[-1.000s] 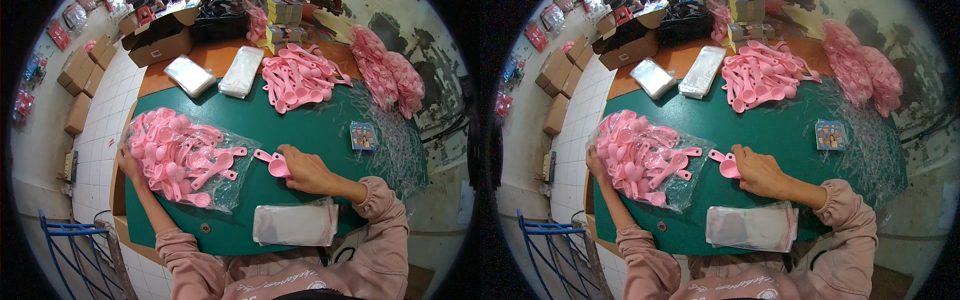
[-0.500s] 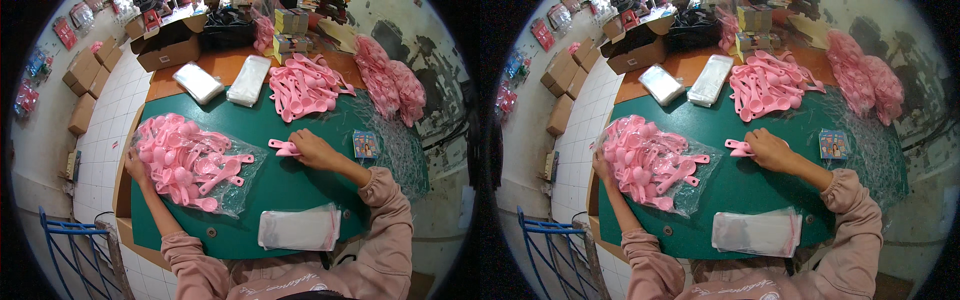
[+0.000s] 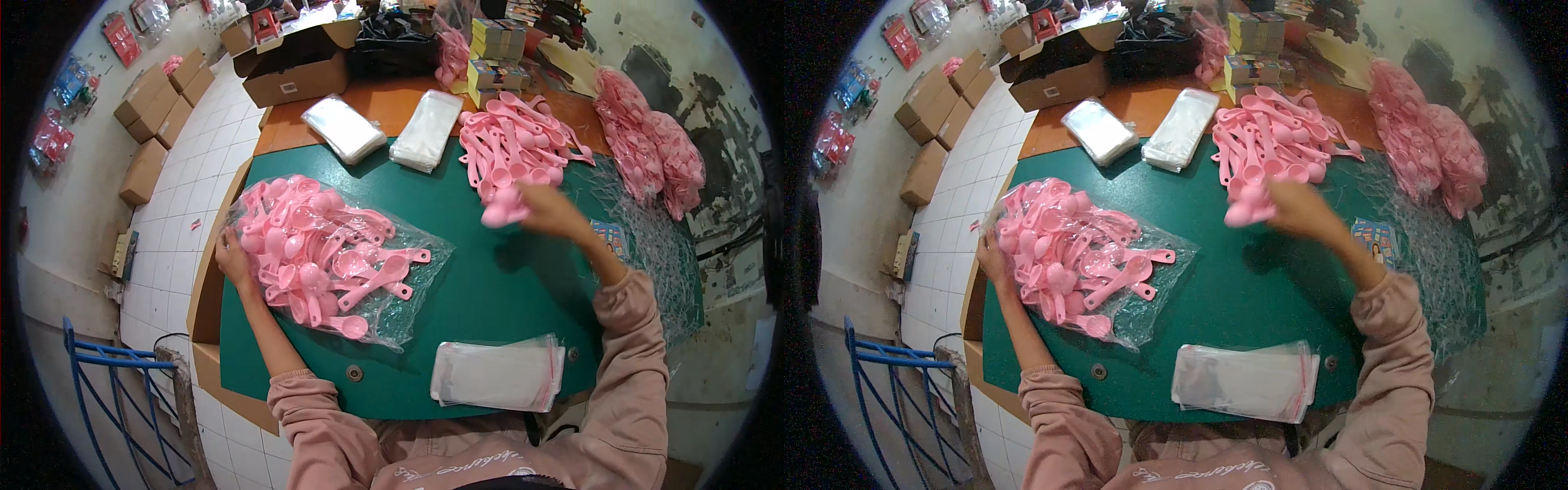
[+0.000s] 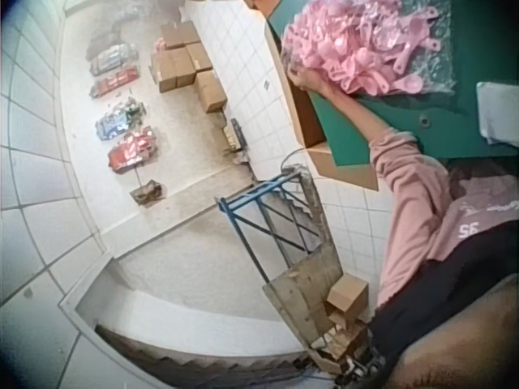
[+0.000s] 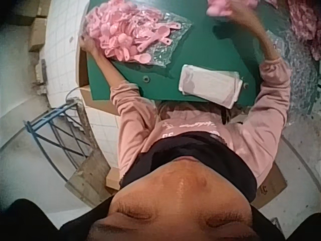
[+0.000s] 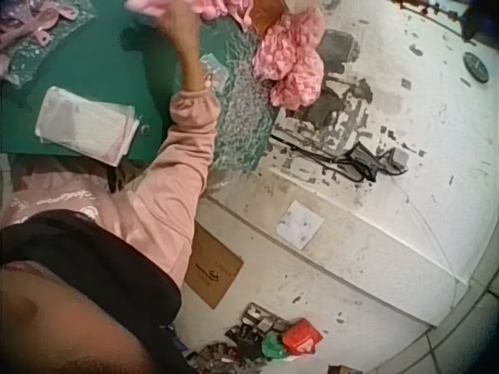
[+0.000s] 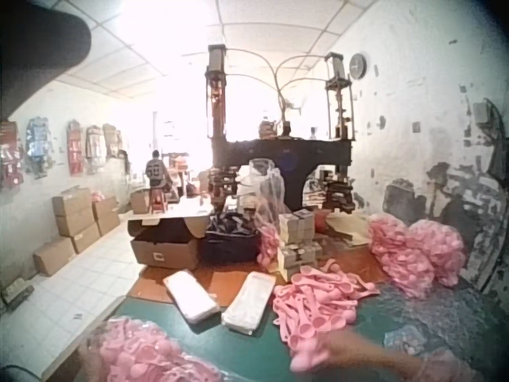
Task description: The person unpacks pink plastic spoons from a large plastic bag and places them on a green table. They then pick up individual spoons and place them into small clear plastic bags, adding a small card to each bag before setting them aside.
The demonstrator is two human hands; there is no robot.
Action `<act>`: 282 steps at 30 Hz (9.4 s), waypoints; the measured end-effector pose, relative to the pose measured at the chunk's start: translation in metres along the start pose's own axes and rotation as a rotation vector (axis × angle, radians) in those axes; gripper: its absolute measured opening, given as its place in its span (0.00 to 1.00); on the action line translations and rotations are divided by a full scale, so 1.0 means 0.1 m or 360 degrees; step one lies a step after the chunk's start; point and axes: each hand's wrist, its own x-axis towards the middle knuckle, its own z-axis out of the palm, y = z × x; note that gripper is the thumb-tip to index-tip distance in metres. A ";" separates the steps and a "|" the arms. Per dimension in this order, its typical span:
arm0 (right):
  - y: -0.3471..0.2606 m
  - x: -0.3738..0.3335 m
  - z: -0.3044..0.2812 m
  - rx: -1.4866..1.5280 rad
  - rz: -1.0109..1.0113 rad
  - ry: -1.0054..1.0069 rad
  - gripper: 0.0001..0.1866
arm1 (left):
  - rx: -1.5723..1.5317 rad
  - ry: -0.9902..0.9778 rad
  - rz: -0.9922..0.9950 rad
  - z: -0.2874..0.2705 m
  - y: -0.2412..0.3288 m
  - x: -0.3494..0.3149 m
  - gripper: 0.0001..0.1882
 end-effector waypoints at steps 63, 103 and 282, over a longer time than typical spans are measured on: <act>-0.78 -0.28 -0.04 0.1393 0.0397 -0.0551 0.08 | -0.1080 -0.0368 -0.0319 -0.03 0.09 -0.01 0.20; 0.29 0.58 -0.67 -0.1018 0.0201 0.0764 0.26 | -0.1011 -0.0288 -0.0321 -0.03 -0.35 0.18 0.20; -0.74 -0.16 0.35 -0.0560 -0.0862 -0.0204 0.21 | -0.0945 -0.0264 -0.0320 0.04 -0.03 0.05 0.17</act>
